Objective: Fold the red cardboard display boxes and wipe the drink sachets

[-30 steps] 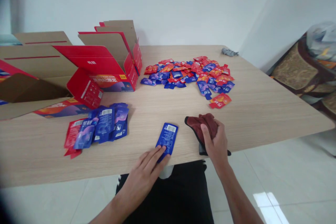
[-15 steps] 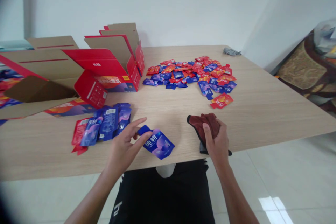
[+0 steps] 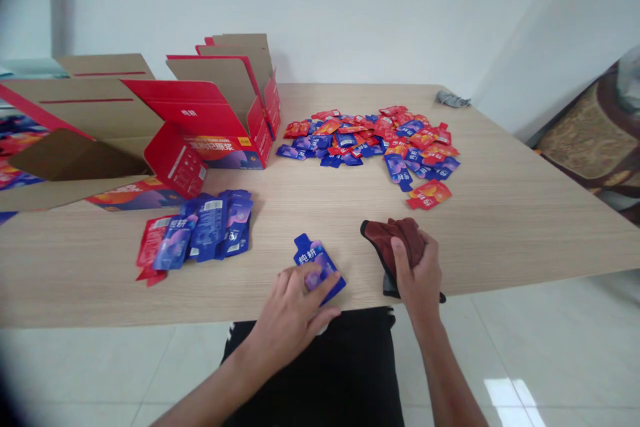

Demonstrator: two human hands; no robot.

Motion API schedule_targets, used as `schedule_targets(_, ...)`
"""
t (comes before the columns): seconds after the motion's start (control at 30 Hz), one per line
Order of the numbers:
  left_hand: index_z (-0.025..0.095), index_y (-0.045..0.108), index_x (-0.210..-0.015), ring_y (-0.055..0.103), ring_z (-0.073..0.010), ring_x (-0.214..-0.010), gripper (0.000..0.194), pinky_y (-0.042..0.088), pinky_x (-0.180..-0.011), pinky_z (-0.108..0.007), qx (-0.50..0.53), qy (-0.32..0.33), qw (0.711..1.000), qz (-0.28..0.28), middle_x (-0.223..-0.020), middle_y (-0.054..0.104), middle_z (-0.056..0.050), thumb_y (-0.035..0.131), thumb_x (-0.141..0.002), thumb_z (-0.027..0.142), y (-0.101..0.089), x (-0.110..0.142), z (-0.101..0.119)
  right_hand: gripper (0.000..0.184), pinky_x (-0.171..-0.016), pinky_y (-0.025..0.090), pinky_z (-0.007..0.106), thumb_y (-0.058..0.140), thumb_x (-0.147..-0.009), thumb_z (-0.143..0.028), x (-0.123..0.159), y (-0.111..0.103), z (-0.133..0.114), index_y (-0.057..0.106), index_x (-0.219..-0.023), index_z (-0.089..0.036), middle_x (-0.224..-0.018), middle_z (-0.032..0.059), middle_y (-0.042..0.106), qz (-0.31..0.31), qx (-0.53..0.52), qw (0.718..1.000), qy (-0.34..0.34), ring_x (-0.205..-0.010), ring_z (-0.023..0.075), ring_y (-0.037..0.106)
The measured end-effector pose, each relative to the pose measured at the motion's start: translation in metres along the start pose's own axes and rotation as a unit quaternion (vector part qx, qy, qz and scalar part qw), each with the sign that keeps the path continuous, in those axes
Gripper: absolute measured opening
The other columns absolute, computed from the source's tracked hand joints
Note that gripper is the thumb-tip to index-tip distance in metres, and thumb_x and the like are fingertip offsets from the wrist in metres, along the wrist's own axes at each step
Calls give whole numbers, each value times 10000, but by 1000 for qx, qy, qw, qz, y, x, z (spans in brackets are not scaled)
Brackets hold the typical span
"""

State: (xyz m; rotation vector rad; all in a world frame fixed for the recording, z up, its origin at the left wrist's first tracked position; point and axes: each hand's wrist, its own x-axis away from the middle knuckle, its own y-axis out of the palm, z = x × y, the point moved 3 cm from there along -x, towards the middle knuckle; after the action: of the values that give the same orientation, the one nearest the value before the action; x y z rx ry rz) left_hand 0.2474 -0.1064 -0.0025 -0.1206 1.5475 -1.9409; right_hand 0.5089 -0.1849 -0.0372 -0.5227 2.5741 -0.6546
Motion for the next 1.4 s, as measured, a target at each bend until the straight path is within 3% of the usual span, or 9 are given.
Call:
schedule_targets(0.1,355,515,-1516,565,-284,-1175,579,486,-965,-424,-22,28,999,-38,-1330,610,-81,558,-1002,618,9,21,13,732,-953,478,486,627,-853,-719,1,0,2,555,-1344,-181,-1268,191,676,0,1,1000,-5,-1154,364,639)
schedule_targets(0.3,287,656,-1319,557,-261,-1272,358,395,-1031,-408,-42,52,998,-11,-1329,658,-43,504,-1073,498,1,38,0,691,-944,491,493,625,-866,-714,-5,1,0,564,-1314,-191,-1245,181,687,-26,13,1000,-12,-1142,363,647)
schedule_targets(0.47,248,578,-1427,549,-251,-1322,374,379,-1057,-402,-62,57,996,-3,-1325,669,-66,487,-1097,398,-1,44,-7,548,-944,522,477,642,-920,-617,12,10,-55,563,-1272,-205,-1205,157,680,-68,-6,983,-168,-1109,327,654)
schedule_targets(0.63,252,610,-1402,635,-234,-1158,352,436,-1004,-389,-88,59,994,14,-1232,696,-58,519,-1064,219,18,58,-14,362,-933,543,418,630,-984,-499,65,44,-113,562,-1233,-244,-1128,83,693,-312,2,856,-413,-1057,263,638)
schedule_targets(0.73,219,579,-1456,619,-236,-1182,415,410,-1065,-400,-92,83,992,21,-1286,688,-62,440,-1072,146,26,65,-18,359,-953,539,433,607,-998,-493,66,65,-111,568,-1226,-219,-1125,81,694,-345,46,813,-467,-1059,267,619)
schedule_targets(0.97,214,564,-1492,440,-245,-1442,423,347,-1127,-392,-108,110,986,61,-1425,641,-36,383,-1110,204,26,67,-20,390,-903,537,463,560,-1017,-500,-9,104,-99,592,-1251,-189,-1157,134,688,-265,155,812,-496,-1032,302,611)
schedule_targets(1.17,260,592,-1475,506,-215,-1333,413,413,-980,-351,-138,88,985,59,-1466,619,-5,392,-1114,241,25,73,-19,418,-881,531,446,607,-995,-502,-7,62,-127,548,-1267,-191,-1131,132,666,-153,63,891,-422,-1029,293,607)
schedule_targets(1.3,266,627,-1438,558,-218,-1213,399,409,-961,-359,-117,85,987,70,-1368,680,-18,413,-1105,224,27,75,-20,354,-908,532,412,640,-987,-455,48,51,-123,557,-1228,-210,-1108,85,682,-331,33,799,-501,-1016,253,620)
schedule_targets(1.4,260,622,-1444,572,-215,-1184,391,408,-970,-353,-96,81,990,66,-1321,702,-31,435,-1101,235,28,74,-21,343,-964,520,439,634,-994,-437,59,63,-109,561,-1222,-192,-1127,93,687,-359,40,767,-530,-1057,264,615)
